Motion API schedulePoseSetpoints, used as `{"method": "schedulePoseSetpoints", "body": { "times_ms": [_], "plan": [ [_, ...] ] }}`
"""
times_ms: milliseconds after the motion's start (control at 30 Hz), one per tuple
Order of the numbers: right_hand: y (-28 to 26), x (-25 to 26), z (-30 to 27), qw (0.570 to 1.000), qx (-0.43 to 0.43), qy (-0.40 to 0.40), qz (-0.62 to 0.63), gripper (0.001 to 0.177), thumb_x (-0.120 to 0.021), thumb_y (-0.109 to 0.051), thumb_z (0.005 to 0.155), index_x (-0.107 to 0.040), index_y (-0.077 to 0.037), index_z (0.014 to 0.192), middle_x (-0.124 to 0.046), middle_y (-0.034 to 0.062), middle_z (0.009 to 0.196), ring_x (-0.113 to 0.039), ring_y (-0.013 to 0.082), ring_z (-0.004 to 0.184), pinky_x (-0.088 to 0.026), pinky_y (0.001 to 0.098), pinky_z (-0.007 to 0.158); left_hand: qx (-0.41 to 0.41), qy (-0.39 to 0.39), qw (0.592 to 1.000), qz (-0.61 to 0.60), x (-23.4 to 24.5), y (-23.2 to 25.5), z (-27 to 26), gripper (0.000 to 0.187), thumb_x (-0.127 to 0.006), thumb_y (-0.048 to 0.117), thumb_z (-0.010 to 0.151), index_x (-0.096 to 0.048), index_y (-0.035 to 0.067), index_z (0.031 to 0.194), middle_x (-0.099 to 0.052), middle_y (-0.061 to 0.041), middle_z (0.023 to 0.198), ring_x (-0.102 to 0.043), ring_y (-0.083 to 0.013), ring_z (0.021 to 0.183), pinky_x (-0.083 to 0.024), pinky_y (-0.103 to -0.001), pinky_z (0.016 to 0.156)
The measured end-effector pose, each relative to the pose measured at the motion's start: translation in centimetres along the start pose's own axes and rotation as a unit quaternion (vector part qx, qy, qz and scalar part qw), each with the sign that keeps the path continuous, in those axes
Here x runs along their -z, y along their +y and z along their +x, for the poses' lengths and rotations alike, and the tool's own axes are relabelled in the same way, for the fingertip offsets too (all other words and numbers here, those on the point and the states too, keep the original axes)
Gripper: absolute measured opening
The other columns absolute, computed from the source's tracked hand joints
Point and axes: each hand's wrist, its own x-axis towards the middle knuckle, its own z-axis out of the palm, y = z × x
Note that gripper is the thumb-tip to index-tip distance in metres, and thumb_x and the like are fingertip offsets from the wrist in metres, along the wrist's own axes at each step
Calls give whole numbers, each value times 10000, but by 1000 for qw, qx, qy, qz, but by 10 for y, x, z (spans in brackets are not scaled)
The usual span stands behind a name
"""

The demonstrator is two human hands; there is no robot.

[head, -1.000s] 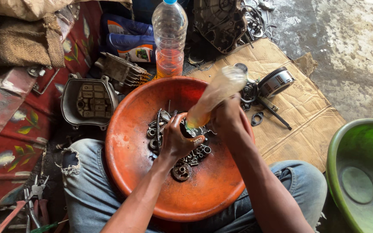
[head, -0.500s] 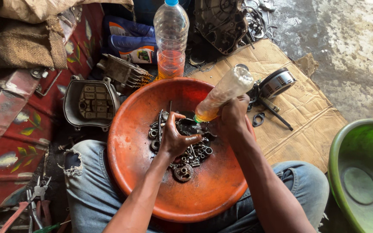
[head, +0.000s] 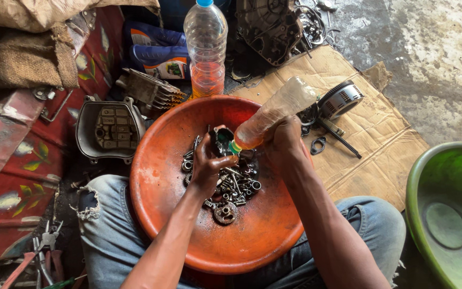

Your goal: The person sits on the floor and cleans various small mechanical parts, including gears and screws, inside a red plastic basin. They pick up individual parts, rub them with their fingers, and pour a liquid from a plastic bottle onto them to remove grease and grime.

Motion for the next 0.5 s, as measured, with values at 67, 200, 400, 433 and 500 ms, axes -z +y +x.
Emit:
{"method": "schedulePoseSetpoints", "body": {
  "times_ms": [67,200,400,433,500],
  "plan": [
    [0,1,2,998,-66,10,24,212,-461,49,724,-542,6,916,-591,148,870,-600,269,787,-507,479,733,-27,-2,999,45,-2,10,4,770,-805,65,712,-508,57,1423,-646,-82,1074,-675,-171,1005,-582,-324,973],
    [-9,-1,8,988,-97,-25,115,374,-452,14,663,-535,24,1028,-605,183,1007,-647,324,978,-563,556,927,-119,-63,986,100,-5,39,20,815,-894,117,718,-488,24,1419,-620,-43,1147,-634,-152,1058,-536,-325,1016],
    [-13,-5,9,986,-157,33,36,638,-623,-69,793,-363,12,1370,-578,214,1220,-643,342,1162,-576,471,1049,-233,-44,901,364,-4,71,23,744,-917,305,760,-590,16,1362,-707,-67,1082,-713,-175,963,-618,-302,890],
    [-11,-5,10,986,-167,17,25,668,-662,-110,804,-382,47,1390,-578,211,1219,-644,332,1154,-585,446,1023,-246,-36,890,382,-1,71,20,754,-909,334,775,-573,3,1363,-698,-79,1061,-715,-179,945,-621,-303,879],
    [-8,-5,14,984,-175,1,20,695,-694,-155,824,-392,97,1398,-576,210,1208,-658,310,1122,-594,402,969,-272,-20,867,417,6,69,18,782,-893,393,805,-539,-24,1364,-681,-103,1018,-718,-186,910,-628,-305,858]
  ]
}}
